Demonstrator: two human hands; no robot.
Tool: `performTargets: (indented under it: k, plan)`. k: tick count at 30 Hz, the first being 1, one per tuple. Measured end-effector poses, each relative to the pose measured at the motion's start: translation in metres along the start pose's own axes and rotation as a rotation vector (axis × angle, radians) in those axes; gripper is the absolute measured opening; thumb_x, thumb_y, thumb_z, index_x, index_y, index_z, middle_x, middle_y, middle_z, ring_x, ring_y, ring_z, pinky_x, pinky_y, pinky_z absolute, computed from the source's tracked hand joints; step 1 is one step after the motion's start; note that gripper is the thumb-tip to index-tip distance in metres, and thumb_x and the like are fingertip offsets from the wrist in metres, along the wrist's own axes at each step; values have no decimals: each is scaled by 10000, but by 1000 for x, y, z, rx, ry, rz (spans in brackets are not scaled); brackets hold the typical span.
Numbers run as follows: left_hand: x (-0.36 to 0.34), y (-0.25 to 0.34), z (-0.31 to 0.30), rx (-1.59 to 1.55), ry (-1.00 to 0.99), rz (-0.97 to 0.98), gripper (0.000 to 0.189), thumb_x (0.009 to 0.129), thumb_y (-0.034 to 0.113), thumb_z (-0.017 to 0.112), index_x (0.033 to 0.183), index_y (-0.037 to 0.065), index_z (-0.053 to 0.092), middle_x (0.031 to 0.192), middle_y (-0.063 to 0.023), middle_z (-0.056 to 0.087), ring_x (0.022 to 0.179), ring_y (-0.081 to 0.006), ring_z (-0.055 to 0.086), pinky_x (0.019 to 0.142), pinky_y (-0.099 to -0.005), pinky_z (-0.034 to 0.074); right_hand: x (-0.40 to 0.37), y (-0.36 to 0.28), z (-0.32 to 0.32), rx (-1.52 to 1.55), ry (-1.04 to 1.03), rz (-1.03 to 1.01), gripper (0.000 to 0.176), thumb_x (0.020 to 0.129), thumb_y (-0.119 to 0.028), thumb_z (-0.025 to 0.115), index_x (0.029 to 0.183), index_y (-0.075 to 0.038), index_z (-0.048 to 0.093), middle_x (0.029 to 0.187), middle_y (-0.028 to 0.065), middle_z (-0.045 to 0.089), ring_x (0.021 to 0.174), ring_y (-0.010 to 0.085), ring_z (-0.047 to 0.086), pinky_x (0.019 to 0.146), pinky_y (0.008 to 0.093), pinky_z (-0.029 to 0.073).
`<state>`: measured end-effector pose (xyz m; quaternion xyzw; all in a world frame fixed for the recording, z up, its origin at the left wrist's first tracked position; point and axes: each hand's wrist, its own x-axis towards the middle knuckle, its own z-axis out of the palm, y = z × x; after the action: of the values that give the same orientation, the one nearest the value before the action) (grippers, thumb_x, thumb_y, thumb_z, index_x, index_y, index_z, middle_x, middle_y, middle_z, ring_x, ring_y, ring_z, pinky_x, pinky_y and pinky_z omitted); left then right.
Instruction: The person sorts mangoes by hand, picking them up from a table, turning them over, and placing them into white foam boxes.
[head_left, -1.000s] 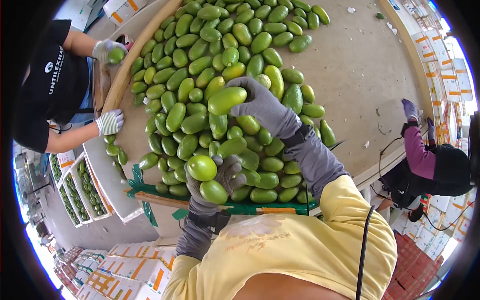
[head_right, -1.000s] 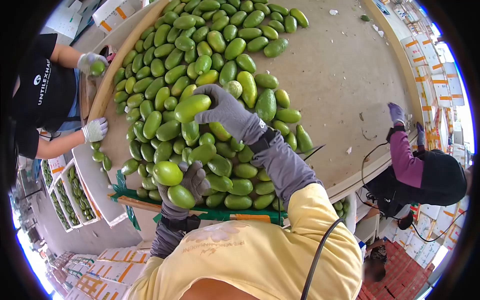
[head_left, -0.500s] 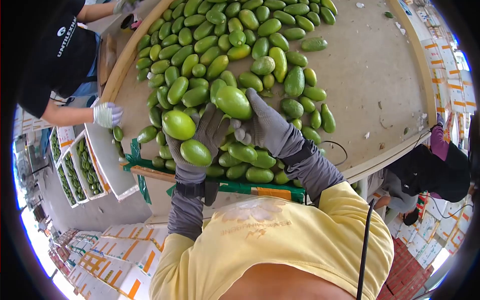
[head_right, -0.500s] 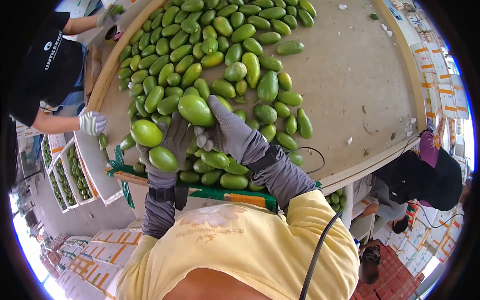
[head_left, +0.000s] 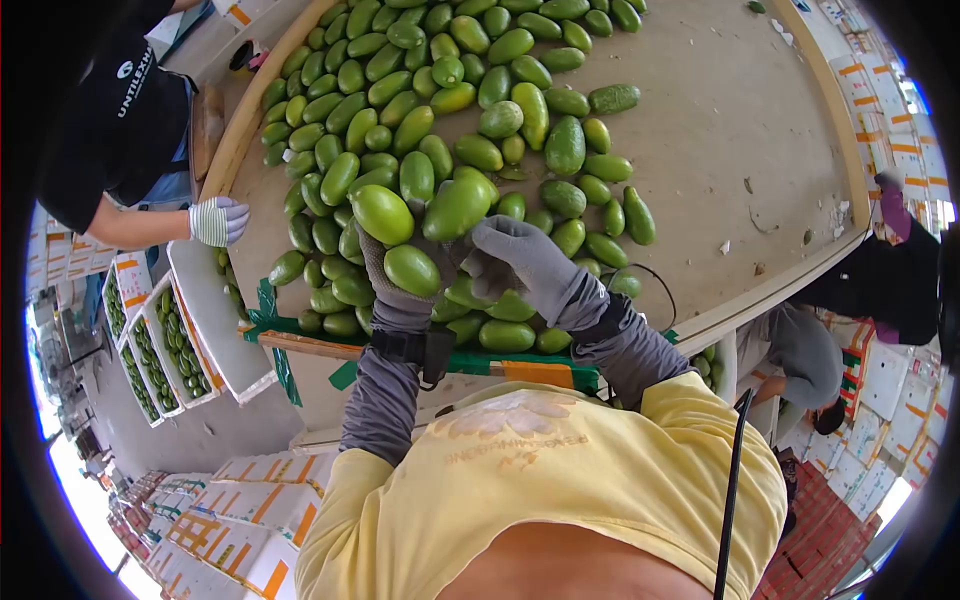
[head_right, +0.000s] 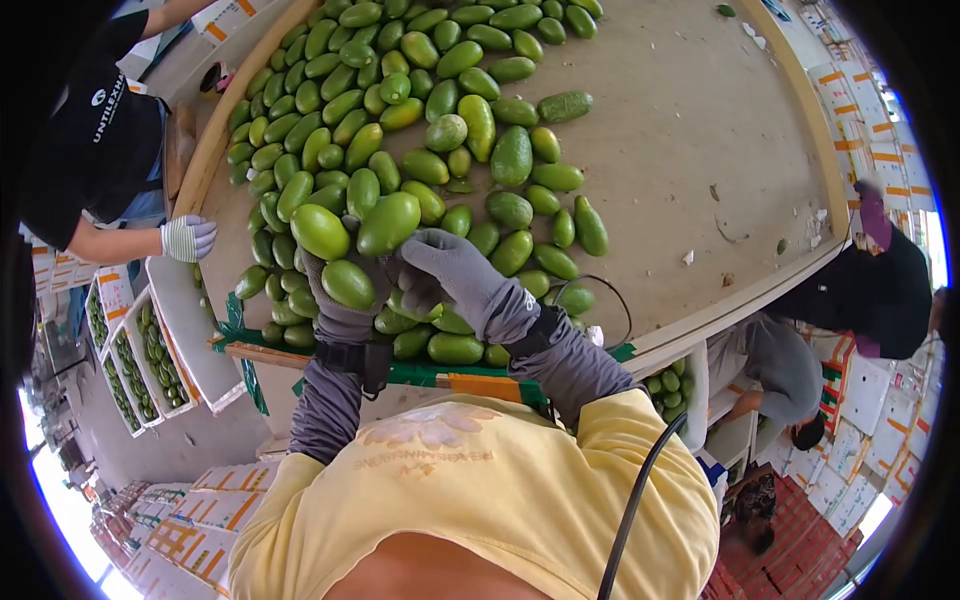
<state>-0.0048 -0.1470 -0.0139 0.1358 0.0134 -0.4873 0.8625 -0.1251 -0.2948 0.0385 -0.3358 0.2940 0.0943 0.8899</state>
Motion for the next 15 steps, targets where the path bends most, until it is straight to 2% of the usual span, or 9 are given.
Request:
performTargets:
  k: [1, 3, 4, 5, 8, 11, 13, 14, 15]
  plan:
    - [2, -3, 1, 0, 12, -2, 629, 923, 630, 441, 1349, 167, 476, 1277, -47, 573, 1388, -289, 348, 1143, -592, 244, 0, 4, -6, 7, 7, -2, 256, 976, -306, 569, 1051, -61, 559, 782, 55, 648, 639, 145, 646, 562, 256, 534]
    - [3, -7, 5, -4, 29, -8, 611, 927, 618, 454, 1337, 167, 482, 1240, -40, 610, 1382, -285, 361, 1139, -593, 259, -3, 6, -12, -124, 216, -163, 288, 980, -307, 559, 1111, -50, 552, 846, 48, 643, 651, 136, 643, 577, 249, 532]
    - [4, -6, 8, -58, 21, -52, 642, 915, 647, 445, 1321, 153, 501, 1320, -62, 550, 1397, -294, 336, 1142, -601, 232, -9, 2, -11, -50, 248, -182, 350, 975, -302, 568, 1214, -50, 532, 931, 51, 634, 698, 129, 646, 590, 247, 531]
    - [3, -6, 10, -112, 17, -97, 676, 904, 677, 436, 1304, 139, 520, 1400, -84, 490, 1413, -302, 311, 1144, -610, 205, -13, -3, -12, -46, 250, -178, 350, 975, -302, 568, 1214, -50, 532, 931, 51, 634, 698, 129, 646, 590, 247, 531]
    - [0, -7, -4, -57, -62, -83, 686, 907, 680, 422, 1291, 124, 541, 1445, -134, 448, 1432, -322, 275, 1157, -591, 189, -20, -9, -17, 80, 132, -162, 420, 967, -282, 572, 1309, -54, 487, 1026, 64, 617, 813, 129, 653, 617, 259, 533]
    - [-1, -1, -4, -93, -142, -162, 720, 911, 682, 400, 1330, 108, 516, 1499, -161, 388, 1450, -349, 229, 1174, -573, 146, -10, -11, -17, -145, 143, -187, 473, 969, -302, 570, 1361, -64, 452, 1033, 62, 613, 819, 137, 645, 648, 268, 543]
    - [-5, 1, -3, -86, -153, -153, 738, 912, 683, 388, 1321, 86, 532, 1515, -167, 366, 1454, -360, 215, 1179, -565, 143, 0, -9, -20, -448, 117, -137, 462, 966, -260, 579, 1361, -61, 448, 1096, 61, 597, 879, 148, 640, 712, 285, 563]
    - [-9, 3, -3, -79, -170, -148, 757, 912, 683, 376, 1311, 63, 547, 1531, -173, 344, 1458, -372, 201, 1184, -558, 139, -1, -7, -19, -443, 107, -134, 462, 966, -260, 579, 1361, -61, 448, 1096, 61, 597, 879, 148, 640, 712, 285, 563]
    - [-13, 6, -2, -68, -169, -143, 757, 912, 683, 376, 1311, 63, 547, 1531, -173, 344, 1458, -372, 201, 1184, -558, 139, -4, -8, -18, -316, 31, -130, 475, 932, -201, 625, 1353, -65, 452, 1140, 63, 584, 950, 155, 625, 782, 294, 557]
